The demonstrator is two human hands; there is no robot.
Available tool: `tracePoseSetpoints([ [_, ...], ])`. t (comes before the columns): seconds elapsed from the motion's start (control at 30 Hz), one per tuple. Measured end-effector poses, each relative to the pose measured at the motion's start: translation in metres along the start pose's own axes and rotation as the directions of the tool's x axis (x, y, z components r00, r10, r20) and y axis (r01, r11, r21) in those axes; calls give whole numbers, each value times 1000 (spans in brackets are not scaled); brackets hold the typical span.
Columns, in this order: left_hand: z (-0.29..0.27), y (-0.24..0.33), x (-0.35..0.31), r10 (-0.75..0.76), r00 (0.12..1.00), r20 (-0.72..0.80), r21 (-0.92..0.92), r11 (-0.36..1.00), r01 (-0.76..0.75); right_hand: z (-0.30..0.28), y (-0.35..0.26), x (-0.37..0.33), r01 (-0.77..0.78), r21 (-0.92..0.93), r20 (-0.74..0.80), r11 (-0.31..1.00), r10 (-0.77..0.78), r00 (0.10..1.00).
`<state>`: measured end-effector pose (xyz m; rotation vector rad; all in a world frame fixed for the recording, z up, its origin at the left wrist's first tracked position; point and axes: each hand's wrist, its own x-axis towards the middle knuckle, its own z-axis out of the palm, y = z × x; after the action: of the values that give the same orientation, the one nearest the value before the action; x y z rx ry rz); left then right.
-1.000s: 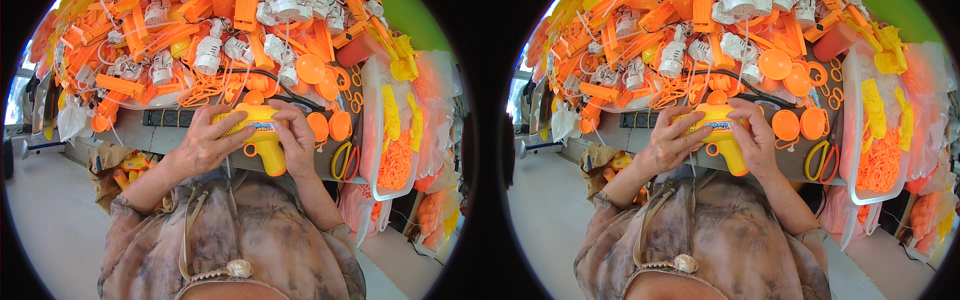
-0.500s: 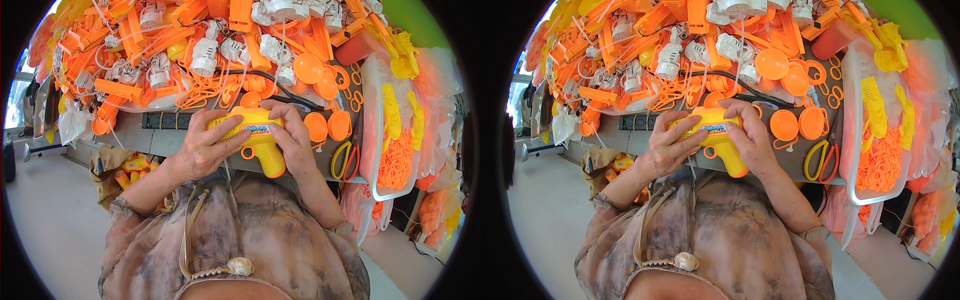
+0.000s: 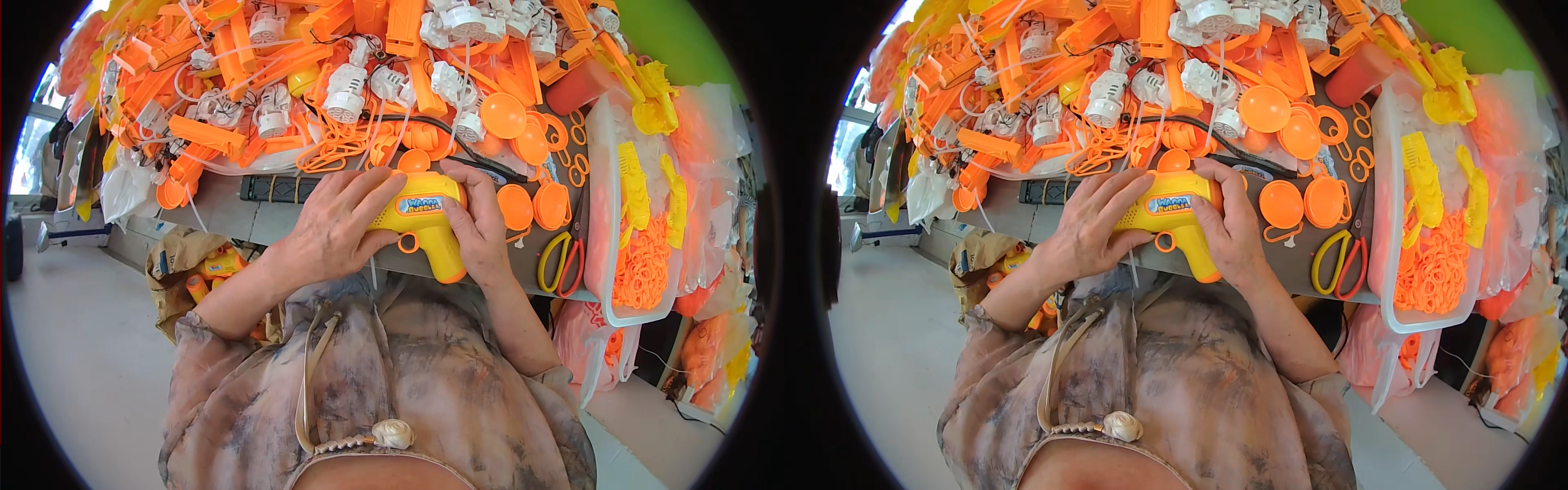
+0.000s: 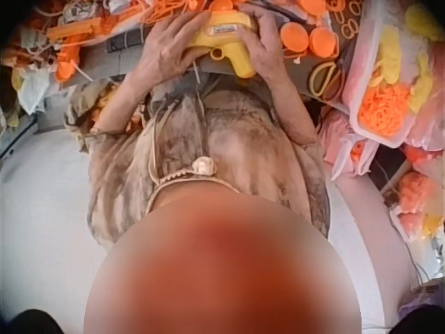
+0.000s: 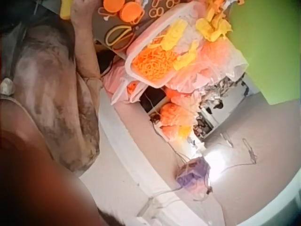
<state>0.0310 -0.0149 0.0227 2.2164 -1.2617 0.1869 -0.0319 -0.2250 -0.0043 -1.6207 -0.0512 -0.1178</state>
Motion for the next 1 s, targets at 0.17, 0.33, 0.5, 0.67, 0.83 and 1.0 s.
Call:
tracePoseSetpoints([
  [0.17,10,-15,-4,131,984,-121,-73,987,-140,-5,-8,-4,-70,3,-50,998,70,996],
  [0.33,19,-13,-16,205,931,-303,-13,976,-219,-5,-19,-1,-150,-175,33,973,158,987],
  [0.5,27,-9,-33,209,882,-422,51,977,-207,-1,-27,4,-148,-70,157,986,158,975],
  [0.67,13,8,-36,7,947,-322,-155,986,-60,5,-31,-9,1,-99,100,995,9,995],
  [0.83,-31,29,-29,-57,986,-156,-272,962,13,23,-72,-17,548,-493,483,676,-312,818],
  [1.0,-38,45,-25,-113,967,226,-468,858,210,25,-77,-28,692,-457,606,559,-374,702],
])
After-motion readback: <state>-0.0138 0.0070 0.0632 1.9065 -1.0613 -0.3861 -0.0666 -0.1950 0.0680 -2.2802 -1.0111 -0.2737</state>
